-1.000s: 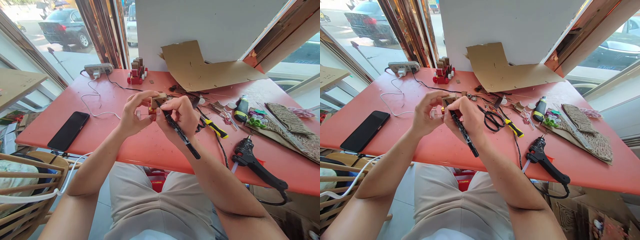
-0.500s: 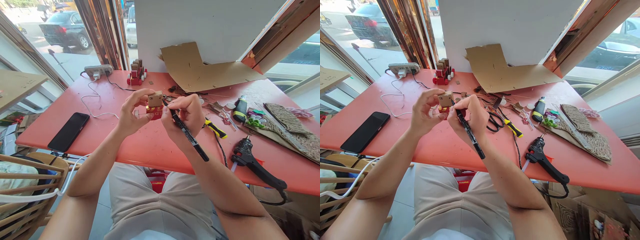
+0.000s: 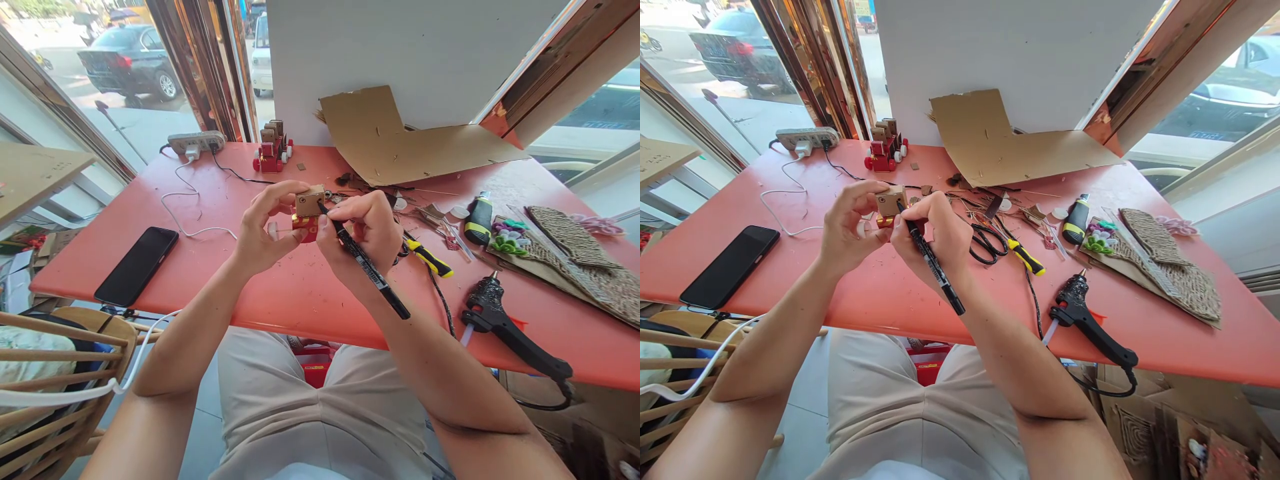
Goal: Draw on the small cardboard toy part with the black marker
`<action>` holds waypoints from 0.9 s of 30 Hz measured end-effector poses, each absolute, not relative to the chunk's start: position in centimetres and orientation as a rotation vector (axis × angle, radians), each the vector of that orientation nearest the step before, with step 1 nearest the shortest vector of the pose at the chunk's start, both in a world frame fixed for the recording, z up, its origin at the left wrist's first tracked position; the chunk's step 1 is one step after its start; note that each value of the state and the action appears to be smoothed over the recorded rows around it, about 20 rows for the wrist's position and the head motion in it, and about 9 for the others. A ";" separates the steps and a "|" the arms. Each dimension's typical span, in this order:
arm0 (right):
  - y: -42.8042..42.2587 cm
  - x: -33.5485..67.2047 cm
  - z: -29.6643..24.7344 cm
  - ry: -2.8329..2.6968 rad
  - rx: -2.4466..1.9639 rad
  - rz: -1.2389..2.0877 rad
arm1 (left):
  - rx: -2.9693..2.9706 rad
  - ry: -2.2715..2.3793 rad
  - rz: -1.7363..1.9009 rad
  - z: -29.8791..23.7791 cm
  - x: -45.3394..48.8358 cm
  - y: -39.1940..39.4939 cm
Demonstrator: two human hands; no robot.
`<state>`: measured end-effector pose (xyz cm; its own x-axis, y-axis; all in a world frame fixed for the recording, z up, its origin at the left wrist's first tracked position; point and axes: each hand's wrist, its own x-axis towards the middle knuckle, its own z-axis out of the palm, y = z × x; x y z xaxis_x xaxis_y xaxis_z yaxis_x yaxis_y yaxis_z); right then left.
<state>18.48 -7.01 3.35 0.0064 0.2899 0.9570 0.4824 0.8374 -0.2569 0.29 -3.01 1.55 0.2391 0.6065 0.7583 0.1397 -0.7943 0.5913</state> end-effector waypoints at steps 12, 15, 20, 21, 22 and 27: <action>-6.9 18.5 3.2 -1.597 -0.648 -0.160 | 2.136 0.599 1.638 1.2 0.5 -2.6; -6.9 18.4 3.3 -1.595 -0.632 -0.180 | 2.140 0.603 1.640 1.2 0.4 -2.7; -6.8 18.4 3.2 -1.588 -0.618 -0.156 | 2.134 0.609 1.631 1.2 0.3 -2.7; -6.7 18.4 3.2 -1.588 -0.612 -0.160 | 2.137 0.616 1.626 1.1 0.3 -2.7; -6.7 18.4 3.2 -1.585 -0.606 -0.164 | 2.141 0.613 1.627 1.1 0.3 -2.6; -6.7 18.4 3.3 -1.571 -0.607 -0.170 | 2.155 0.572 1.655 1.1 0.3 -2.6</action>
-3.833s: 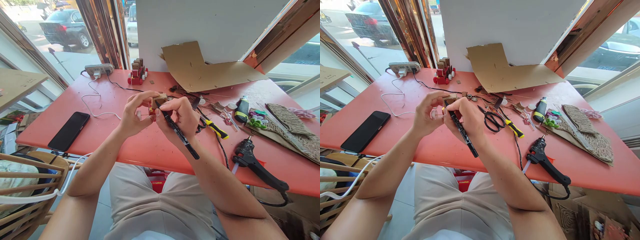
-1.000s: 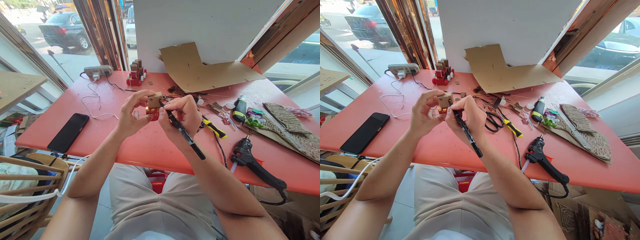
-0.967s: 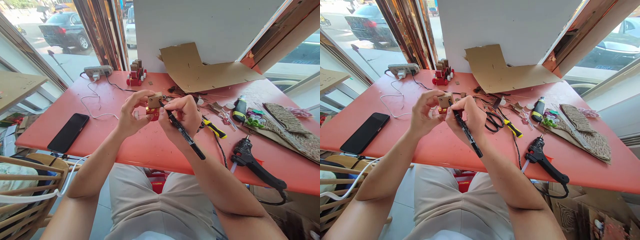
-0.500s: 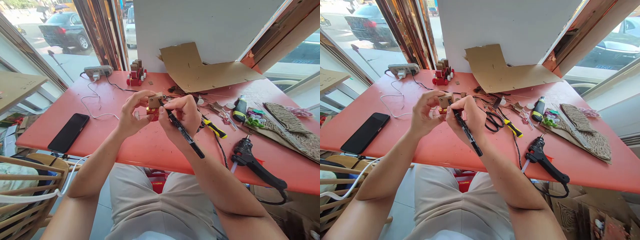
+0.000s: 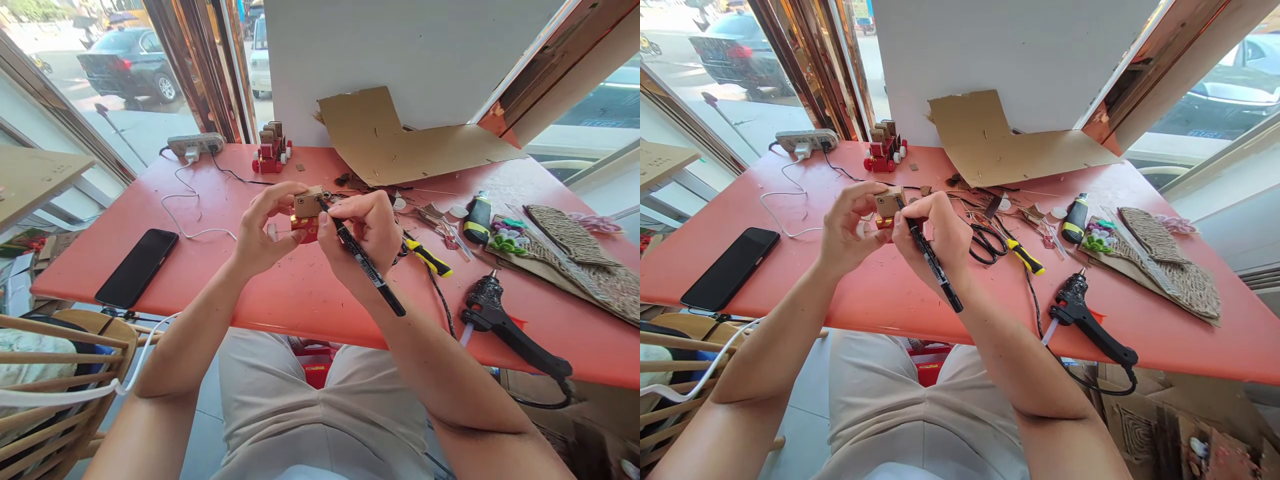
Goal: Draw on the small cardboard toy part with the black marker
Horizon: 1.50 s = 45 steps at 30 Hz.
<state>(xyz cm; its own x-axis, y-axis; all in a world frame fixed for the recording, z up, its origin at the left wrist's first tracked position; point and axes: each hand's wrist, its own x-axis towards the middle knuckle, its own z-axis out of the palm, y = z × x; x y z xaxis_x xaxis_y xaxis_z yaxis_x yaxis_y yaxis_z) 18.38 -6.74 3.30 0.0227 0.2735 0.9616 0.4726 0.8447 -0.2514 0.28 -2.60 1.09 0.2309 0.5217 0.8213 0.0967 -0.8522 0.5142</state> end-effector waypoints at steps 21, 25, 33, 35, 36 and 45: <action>-6.7 16.7 3.2 -1.472 -0.673 -0.287 | 2.153 0.563 1.612 1.3 0.0 -2.5; -6.7 16.7 3.1 -1.471 -0.654 -0.241 | 2.138 0.594 1.607 1.2 0.0 -2.5; -6.8 17.1 2.9 -1.488 -0.707 -0.243 | 2.145 0.627 1.619 1.4 0.1 -2.6; -6.8 17.1 3.0 -1.491 -0.687 -0.237 | 2.142 0.640 1.603 1.5 0.0 -2.6; -6.8 17.1 3.1 -1.500 -0.673 -0.237 | 2.142 0.645 1.596 1.5 0.1 -2.7; -6.5 17.0 3.4 -1.482 -0.619 -0.259 | 2.147 0.611 1.616 1.3 0.3 -2.6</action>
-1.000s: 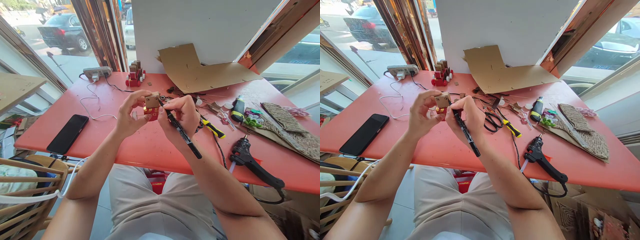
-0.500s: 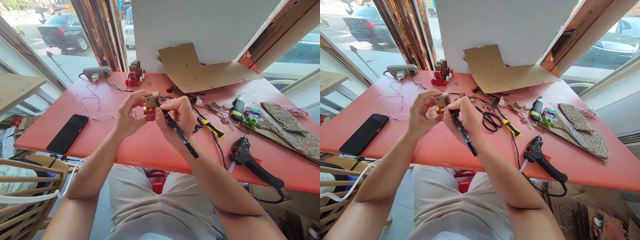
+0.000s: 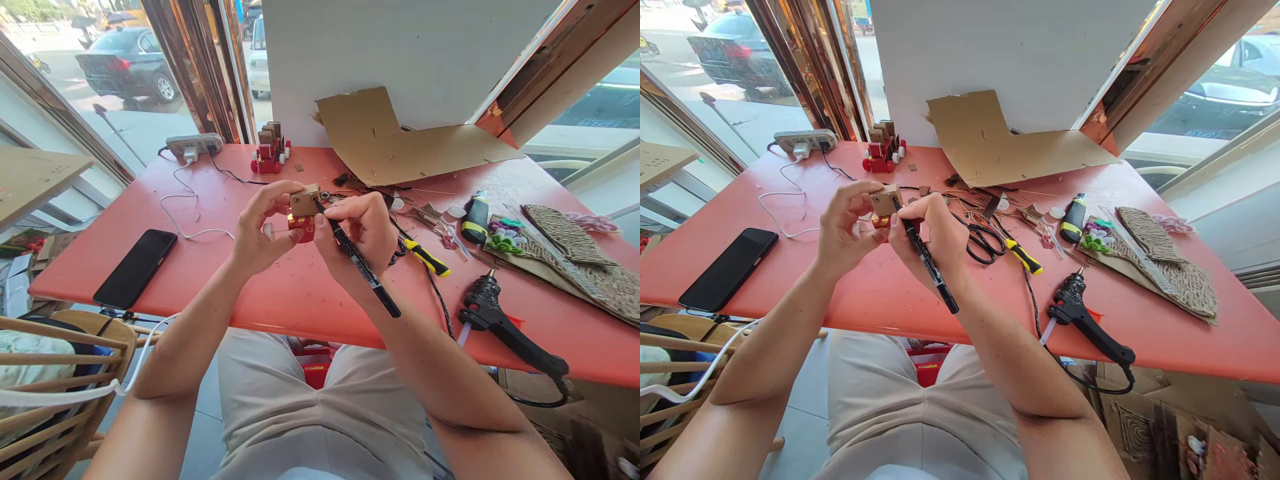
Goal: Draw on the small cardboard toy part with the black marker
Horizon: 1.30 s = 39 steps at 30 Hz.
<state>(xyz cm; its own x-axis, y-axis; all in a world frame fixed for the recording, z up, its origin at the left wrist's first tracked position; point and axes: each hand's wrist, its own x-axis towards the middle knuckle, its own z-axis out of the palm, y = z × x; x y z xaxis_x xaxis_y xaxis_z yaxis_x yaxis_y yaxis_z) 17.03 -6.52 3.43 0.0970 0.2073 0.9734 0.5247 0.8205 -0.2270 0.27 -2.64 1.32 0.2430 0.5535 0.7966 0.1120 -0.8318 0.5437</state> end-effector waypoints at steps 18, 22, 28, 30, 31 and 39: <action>-6.8 17.0 3.6 -1.475 -0.594 -0.191 | 2.147 0.567 1.642 1.3 0.2 -2.5; -6.7 16.9 3.6 -1.463 -0.575 -0.203 | 2.163 0.586 1.635 1.3 0.2 -2.5; -6.7 17.0 3.4 -1.488 -0.634 -0.245 | 2.154 0.613 1.633 1.3 0.1 -2.6; -6.7 17.0 3.3 -1.473 -0.669 -0.273 | 2.144 0.615 1.618 1.4 0.1 -2.6; -6.7 17.0 3.3 -1.465 -0.672 -0.273 | 2.139 0.617 1.609 1.4 0.0 -2.6; -6.8 17.1 3.7 -1.467 -0.571 -0.211 | 2.124 0.613 1.591 1.5 0.0 -2.7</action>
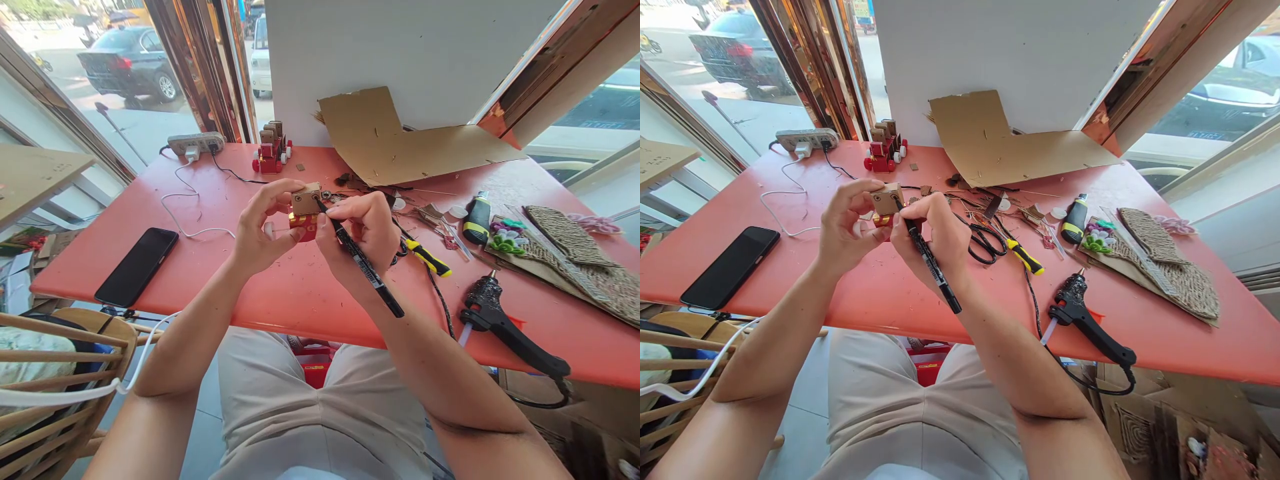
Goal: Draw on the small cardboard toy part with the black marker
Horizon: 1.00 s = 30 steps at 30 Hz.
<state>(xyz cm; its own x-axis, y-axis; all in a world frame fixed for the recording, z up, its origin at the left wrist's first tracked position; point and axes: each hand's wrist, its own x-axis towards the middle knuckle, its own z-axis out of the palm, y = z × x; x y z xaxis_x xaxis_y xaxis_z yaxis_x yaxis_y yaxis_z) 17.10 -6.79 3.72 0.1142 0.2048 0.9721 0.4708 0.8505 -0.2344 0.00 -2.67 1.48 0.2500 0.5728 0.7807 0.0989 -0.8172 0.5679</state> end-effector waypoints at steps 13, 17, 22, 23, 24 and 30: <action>-6.9 17.7 3.4 -1.535 -0.688 -0.240 | 2.156 0.557 1.656 1.3 0.3 -2.4; -7.0 17.2 3.7 -1.510 -0.630 -0.250 | 2.147 0.517 1.677 1.1 0.3 -2.3; -6.9 17.7 3.8 -1.531 -0.611 -0.235 | 2.153 0.593 1.645 1.3 0.2 -2.4; -7.0 17.8 3.8 -1.549 -0.607 -0.226 | 2.153 0.595 1.643 1.3 0.2 -2.4; -7.0 17.9 3.8 -1.563 -0.606 -0.216 | 2.152 0.591 1.644 1.3 0.2 -2.4; -7.3 18.0 3.9 -1.577 -0.596 -0.233 | 2.140 0.566 1.669 1.3 0.4 -2.4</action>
